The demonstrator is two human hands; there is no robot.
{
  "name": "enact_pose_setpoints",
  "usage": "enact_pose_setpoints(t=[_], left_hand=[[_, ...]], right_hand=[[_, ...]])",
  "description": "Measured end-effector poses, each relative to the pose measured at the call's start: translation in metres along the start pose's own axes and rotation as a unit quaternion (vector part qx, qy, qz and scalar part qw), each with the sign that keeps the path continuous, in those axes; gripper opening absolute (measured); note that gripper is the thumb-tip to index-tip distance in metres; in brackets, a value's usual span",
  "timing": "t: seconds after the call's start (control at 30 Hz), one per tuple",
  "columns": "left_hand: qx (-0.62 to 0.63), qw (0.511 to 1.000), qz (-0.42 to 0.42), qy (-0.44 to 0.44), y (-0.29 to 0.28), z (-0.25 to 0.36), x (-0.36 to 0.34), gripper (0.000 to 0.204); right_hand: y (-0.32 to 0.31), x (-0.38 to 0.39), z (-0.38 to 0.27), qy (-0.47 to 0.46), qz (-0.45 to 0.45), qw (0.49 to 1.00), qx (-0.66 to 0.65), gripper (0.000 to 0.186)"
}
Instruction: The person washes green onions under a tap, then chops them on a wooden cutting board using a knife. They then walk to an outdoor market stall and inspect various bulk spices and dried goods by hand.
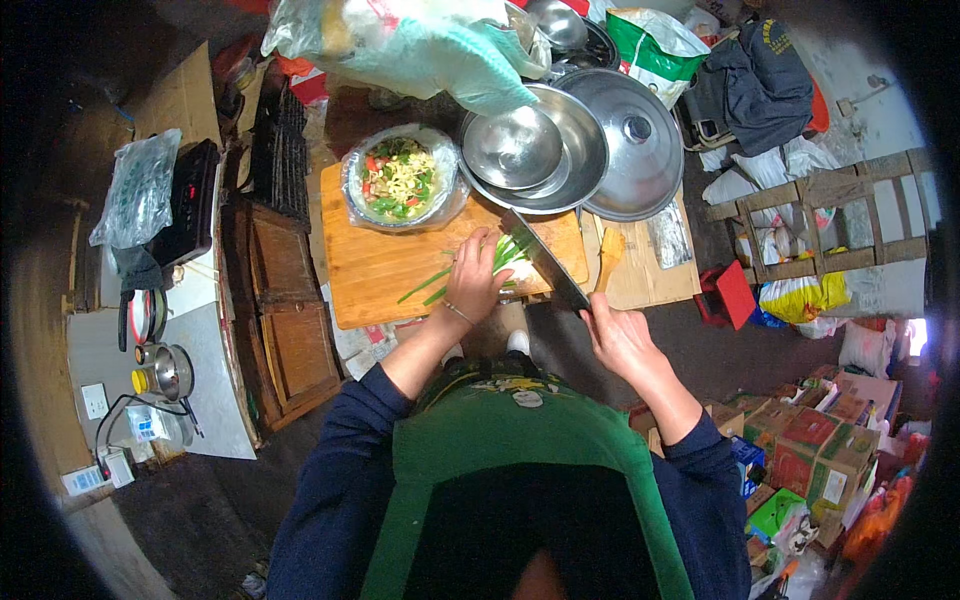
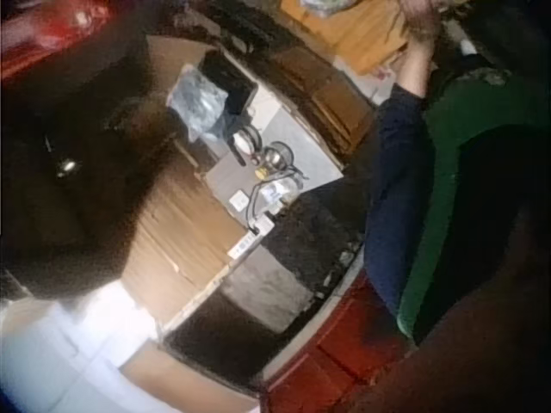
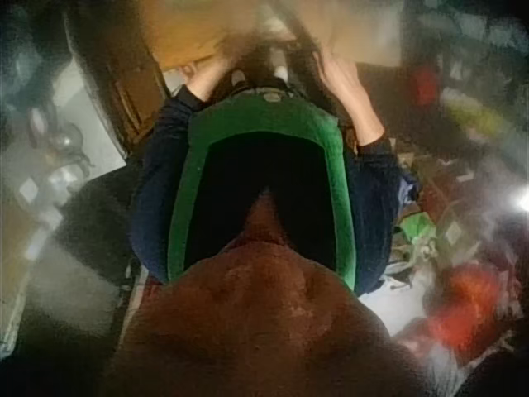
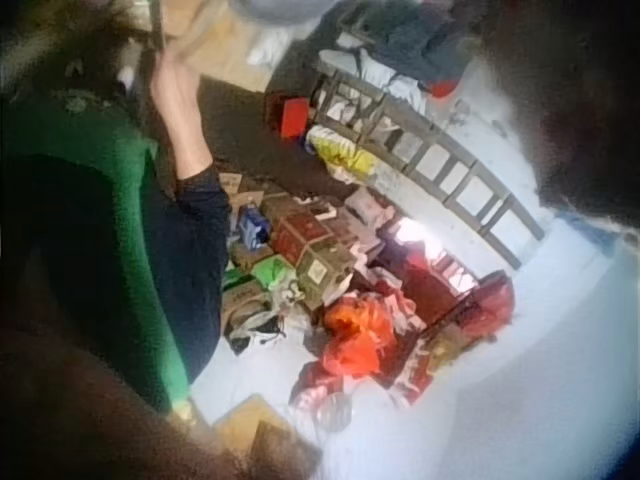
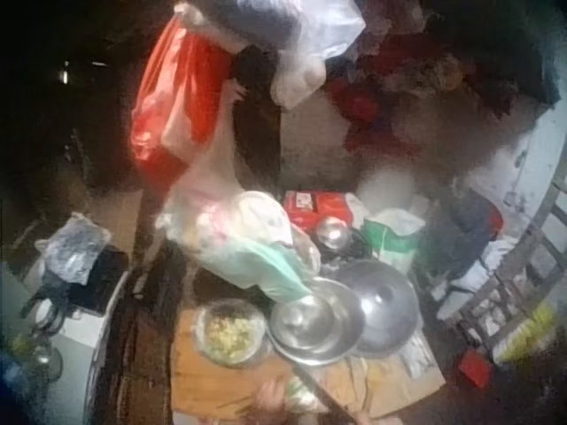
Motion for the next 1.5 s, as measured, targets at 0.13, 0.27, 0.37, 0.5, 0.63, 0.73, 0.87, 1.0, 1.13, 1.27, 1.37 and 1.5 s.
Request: enact_pose_setpoints(t=[0.13, 0.27, 0.37, 0.5, 0.63, 0.73, 0.87, 1.0, 1.13, 1.27, 1.37, 1.5], left_hand=[[-0.026, 0.998, -0.037, 0.042, 0.004, 0.004, 0.003, 0.038], [-0.030, 0.993, -0.044, 0.108, 0.017, -0.003, 0.015, 0.024], [-0.014, 0.993, -0.041, 0.111, 0.018, -0.005, 0.018, 0.024], [0.034, 0.994, -0.032, 0.101, 0.003, 0.012, 0.009, 0.030], [0.014, 0.993, -0.024, 0.111, -0.002, 0.013, 0.012, 0.032], [0.002, 0.993, -0.031, 0.117, 0.003, 0.004, 0.015, 0.030], [-0.011, 0.988, -0.046, 0.144, 0.012, 0.000, 0.018, 0.032], [-0.006, 0.988, -0.037, 0.152, 0.010, -0.004, 0.023, 0.032], [0.019, 0.991, -0.029, 0.128, 0.004, 0.004, 0.016, 0.025], [0.035, 0.992, -0.008, 0.122, 0.004, -0.002, 0.014, 0.016], [0.023, 0.993, -0.006, 0.119, 0.005, -0.001, 0.014, 0.013], [0.027, 0.991, -0.002, 0.133, 0.005, -0.001, 0.013, 0.013]], right_hand=[[0.017, -0.006, 0.007, 0.007, -0.080, 0.996, 0.033, 0.017], [0.024, -0.012, 0.000, -0.025, -0.107, 0.993, 0.045, 0.021], [0.029, -0.019, 0.003, -0.032, -0.091, 0.995, 0.029, 0.021], [0.022, -0.019, 0.006, -0.016, -0.090, 0.996, 0.025, 0.018], [0.009, -0.018, -0.002, -0.003, -0.093, 0.995, 0.035, 0.016], [0.008, -0.014, -0.010, -0.015, -0.114, 0.993, 0.031, 0.018], [0.030, -0.011, -0.009, -0.007, -0.141, 0.989, 0.036, 0.022], [0.040, -0.018, -0.002, -0.011, -0.116, 0.993, 0.018, 0.025], [0.024, -0.021, -0.002, 0.001, -0.099, 0.995, 0.016, 0.026], [0.008, -0.019, -0.019, 0.001, -0.138, 0.990, 0.022, 0.025], [0.014, -0.016, -0.025, -0.015, -0.166, 0.985, 0.043, 0.024], [0.041, -0.029, -0.025, -0.035, -0.133, 0.990, 0.021, 0.025]])
Point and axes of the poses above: each hand's wrist, its own x-axis away from the middle knuckle, its own y-axis out of the palm, z = x × y, the point moved 7 cm from there along -x, towards the middle knuckle, and after that the axes turned 12 degrees about z, right-handed, at the moved point
